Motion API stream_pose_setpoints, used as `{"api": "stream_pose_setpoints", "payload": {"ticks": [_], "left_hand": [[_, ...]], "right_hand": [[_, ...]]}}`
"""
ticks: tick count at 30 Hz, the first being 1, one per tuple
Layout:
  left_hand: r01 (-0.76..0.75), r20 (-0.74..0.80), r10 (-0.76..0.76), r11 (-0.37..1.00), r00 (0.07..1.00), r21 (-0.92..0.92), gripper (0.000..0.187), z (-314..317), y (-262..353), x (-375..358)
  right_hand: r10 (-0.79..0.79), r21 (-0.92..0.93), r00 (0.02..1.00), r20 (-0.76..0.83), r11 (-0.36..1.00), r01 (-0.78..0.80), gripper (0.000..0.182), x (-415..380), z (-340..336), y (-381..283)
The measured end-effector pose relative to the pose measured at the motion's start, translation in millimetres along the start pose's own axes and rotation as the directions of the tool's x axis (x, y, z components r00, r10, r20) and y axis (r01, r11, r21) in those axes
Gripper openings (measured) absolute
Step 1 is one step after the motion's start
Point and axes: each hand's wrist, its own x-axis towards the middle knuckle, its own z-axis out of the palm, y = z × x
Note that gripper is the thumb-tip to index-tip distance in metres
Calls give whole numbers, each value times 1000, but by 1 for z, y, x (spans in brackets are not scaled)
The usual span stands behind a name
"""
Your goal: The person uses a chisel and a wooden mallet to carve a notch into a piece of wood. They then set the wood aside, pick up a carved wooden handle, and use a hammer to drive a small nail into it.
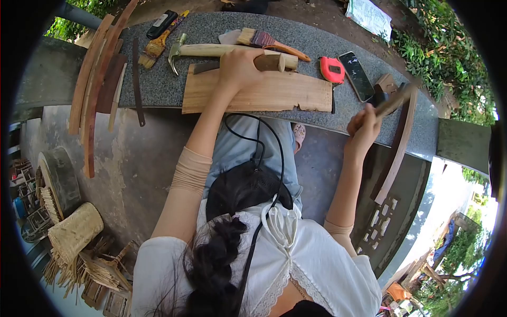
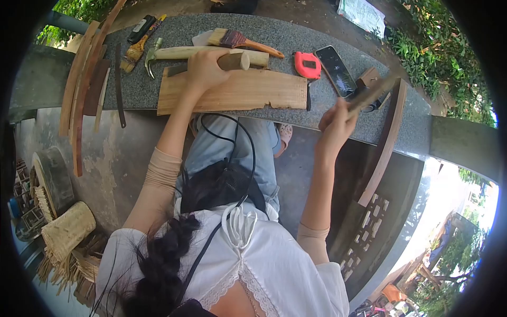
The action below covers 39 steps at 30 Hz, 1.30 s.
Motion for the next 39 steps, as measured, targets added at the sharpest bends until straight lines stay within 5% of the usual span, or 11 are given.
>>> {"api": "stream_pose_setpoints", "payload": {"ticks": [2, 3, 5, 7, 11, 17, 30, 32, 35, 37, 39], "left_hand": [[-13, -18, 14, 1000, 1000, 24, 35, -1, -1, 5], [-1, -13, 2, 1000, 1000, 30, 34, 0, -1, 4], [-14, -28, 15, 999, 1000, 50, 33, -5, -3, 8], [75, -16, -75, 997, 997, 7, 30, -13, -10, 5], [-89, -95, 77, 987, 992, -132, 30, 11, 58, 0], [-395, 98, 443, 865, 891, -310, 15, 127, 198, -2], [-311, 89, 346, 911, 934, -271, 15, 132, 183, 2], [-265, 103, 293, 938, 951, -224, 15, 116, 178, 4], [-212, 72, 225, 965, 972, -154, 24, 101, 138, 3], [-142, 81, 165, 963, 983, -230, 40, 67, 123, -2], [-100, 146, 115, 989, 983, -109, 41, 52, 110, -1]], "right_hand": [[-58, 417, 948, -312, 888, 191, 23, 2, 20, 7], [-134, 312, 936, -324, 919, 240, 26, -15, 50, 14], [-230, 106, 972, -55, 966, 235, 23, -27, 55, 57], [107, -198, 968, 226, 978, -62, 17, -60, 34, 45], [111, 188, 987, -120, 978, -87, 16, -47, -54, 33], [19, 241, 936, -352, 968, 72, 14, -68, -119, 42], [-260, 17, 510, -820, 880, 475, 30, -34, -184, -8], [-225, 90, 679, -699, 914, 395, 22, -48, -124, 22], [-122, -299, 992, 41, 946, 128, 12, -59, -122, 59], [38, -41, 973, -230, 998, -49, 13, -48, -135, 12], [-31, 292, 870, -493, 935, 199, 14, -36, -129, -2]]}}
